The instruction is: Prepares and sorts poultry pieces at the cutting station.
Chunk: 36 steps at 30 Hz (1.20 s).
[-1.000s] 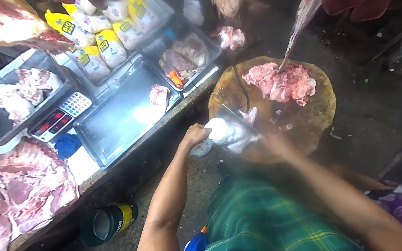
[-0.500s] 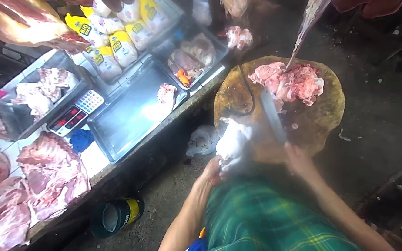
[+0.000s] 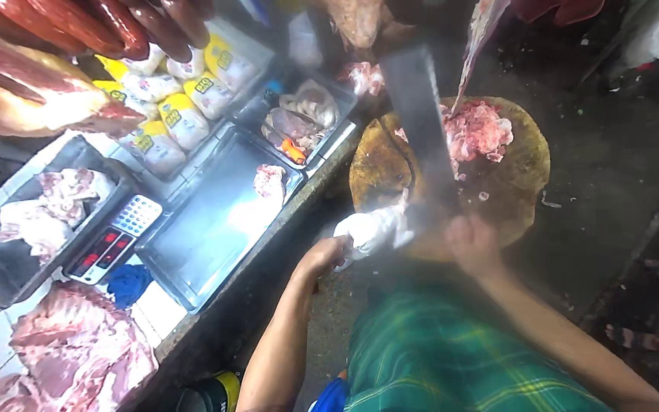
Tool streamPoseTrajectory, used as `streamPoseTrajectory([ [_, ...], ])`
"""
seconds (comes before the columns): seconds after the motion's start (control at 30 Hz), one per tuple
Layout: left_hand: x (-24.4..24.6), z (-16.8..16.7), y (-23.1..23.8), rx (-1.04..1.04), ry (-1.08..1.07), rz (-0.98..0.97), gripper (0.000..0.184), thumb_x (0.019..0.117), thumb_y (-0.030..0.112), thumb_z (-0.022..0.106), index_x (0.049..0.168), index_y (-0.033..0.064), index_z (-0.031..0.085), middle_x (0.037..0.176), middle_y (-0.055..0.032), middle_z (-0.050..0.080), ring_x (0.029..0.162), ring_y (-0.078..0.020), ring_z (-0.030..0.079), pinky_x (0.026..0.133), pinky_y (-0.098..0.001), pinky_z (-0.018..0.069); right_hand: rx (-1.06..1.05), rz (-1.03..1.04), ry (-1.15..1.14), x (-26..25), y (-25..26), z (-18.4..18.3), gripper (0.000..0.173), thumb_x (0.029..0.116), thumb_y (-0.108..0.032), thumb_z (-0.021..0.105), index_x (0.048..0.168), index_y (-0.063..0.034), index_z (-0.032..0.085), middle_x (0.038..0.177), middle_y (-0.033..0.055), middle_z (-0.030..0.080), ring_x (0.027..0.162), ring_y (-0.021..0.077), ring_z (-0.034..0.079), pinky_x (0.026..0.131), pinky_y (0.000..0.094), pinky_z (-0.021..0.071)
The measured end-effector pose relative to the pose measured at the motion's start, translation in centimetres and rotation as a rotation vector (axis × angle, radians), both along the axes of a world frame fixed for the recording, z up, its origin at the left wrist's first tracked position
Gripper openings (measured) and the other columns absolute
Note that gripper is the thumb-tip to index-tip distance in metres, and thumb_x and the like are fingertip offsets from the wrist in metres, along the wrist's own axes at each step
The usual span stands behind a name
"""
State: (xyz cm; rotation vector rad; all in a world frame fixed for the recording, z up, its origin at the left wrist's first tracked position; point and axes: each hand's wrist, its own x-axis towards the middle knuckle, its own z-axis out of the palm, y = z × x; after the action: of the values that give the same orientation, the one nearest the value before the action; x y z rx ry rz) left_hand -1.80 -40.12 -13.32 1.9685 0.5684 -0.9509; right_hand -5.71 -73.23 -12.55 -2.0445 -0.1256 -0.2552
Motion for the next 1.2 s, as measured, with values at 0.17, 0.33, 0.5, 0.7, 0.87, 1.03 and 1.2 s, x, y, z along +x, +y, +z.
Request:
streamPoseTrajectory([
  [0.17, -0.8, -0.6, 0.1, -0.055, -0.011, 0.028, 0.032, 0.1017, 0.030, 0.051, 0.078, 0.0106, 0.062, 0.059, 0.0004, 0.057, 0.041, -0.0053, 0.042, 0.040, -0.0196, 0.0327, -0.321, 0.143, 0.419, 1.2, 0.6, -6.0, 0.061, 0.1084, -0.055, 0.036, 0.114, -0.0023, 0.066, 0.086, 0.0166, 0.069, 0.080, 0.0325, 0.070, 0.075, 0.0557, 0.0582],
  [0.33, -2.3, -3.6, 0.7, -0.444, 0.108, 0.342, 0.031, 0.1047, 0.028, 0.042, 0.080, 0.0133, 0.052, 0.058, 0.0013, 0.050, 0.040, -0.0064, 0.043, 0.037, -0.0190, 0.0360, -0.555, 0.030, 0.816, 0.9, -3.4, -7.2, 0.074, 0.1063, -0.064, 0.028, 0.119, -0.0023, 0.066, 0.106, 0.0231, 0.071, 0.107, 0.0398, 0.069, 0.093, 0.0612, 0.0522],
  [0.5, -4.8, -3.3, -3.6, -0.867, 0.241, 0.684, 0.032, 0.1002, 0.026, 0.037, 0.074, 0.0152, 0.053, 0.056, 0.0014, 0.048, 0.040, -0.0060, 0.042, 0.037, -0.0184, 0.0352, -0.245, -0.051, 0.864, -0.1, -6.5, -5.0, 0.068, 0.1076, -0.062, 0.028, 0.122, -0.0036, 0.059, 0.083, 0.0153, 0.065, 0.066, 0.0288, 0.067, 0.065, 0.0502, 0.0590],
  [0.7, -5.0, 1.3, -11.1, -1.257, 0.192, 1.009, 0.038, 0.1006, 0.034, 0.037, 0.070, 0.0154, 0.049, 0.056, 0.0020, 0.043, 0.041, -0.0082, 0.041, 0.040, -0.0204, 0.0365, 0.089, 0.109, 0.893, -3.0, -2.2, -4.0, 0.058, 0.1089, -0.057, 0.034, 0.117, -0.0073, 0.062, 0.072, 0.0052, 0.060, 0.052, 0.0174, 0.059, 0.049, 0.0362, 0.0555],
  [0.87, -5.0, -0.3, -9.9, -0.970, 0.119, 0.769, 0.035, 0.1021, 0.029, 0.032, 0.075, 0.0162, 0.049, 0.056, 0.0020, 0.045, 0.041, -0.0078, 0.040, 0.039, -0.0207, 0.0336, -0.264, 0.023, 0.759, -3.2, -1.4, -3.9, 0.065, 0.1065, -0.062, 0.033, 0.108, -0.0062, 0.065, 0.086, 0.0136, 0.065, 0.084, 0.0298, 0.067, 0.079, 0.0538, 0.0546],
  [1.03, -5.9, -2.1, -9.3, -0.859, 0.123, 0.634, 0.029, 0.1033, 0.026, 0.033, 0.083, 0.0147, 0.050, 0.061, -0.0004, 0.051, 0.043, -0.0087, 0.044, 0.041, -0.0214, 0.0363, -0.109, -0.096, 0.011, -2.5, 1.7, 3.7, 0.053, 0.1089, -0.050, 0.039, 0.106, -0.0032, 0.064, 0.066, 0.0033, 0.058, 0.056, 0.0154, 0.059, 0.052, 0.0400, 0.0537],
  [1.2, -5.9, -2.6, -8.6, -0.901, 0.153, 0.659, 0.027, 0.1036, 0.024, 0.034, 0.085, 0.0130, 0.051, 0.063, -0.0021, 0.052, 0.044, -0.0101, 0.045, 0.040, -0.0220, 0.0372, 0.102, -0.185, -0.299, 0.3, 6.3, 2.3, 0.060, 0.1083, -0.055, 0.036, 0.112, -0.0003, 0.059, 0.068, 0.0050, 0.059, 0.052, 0.0122, 0.057, 0.046, 0.0345, 0.0532],
])
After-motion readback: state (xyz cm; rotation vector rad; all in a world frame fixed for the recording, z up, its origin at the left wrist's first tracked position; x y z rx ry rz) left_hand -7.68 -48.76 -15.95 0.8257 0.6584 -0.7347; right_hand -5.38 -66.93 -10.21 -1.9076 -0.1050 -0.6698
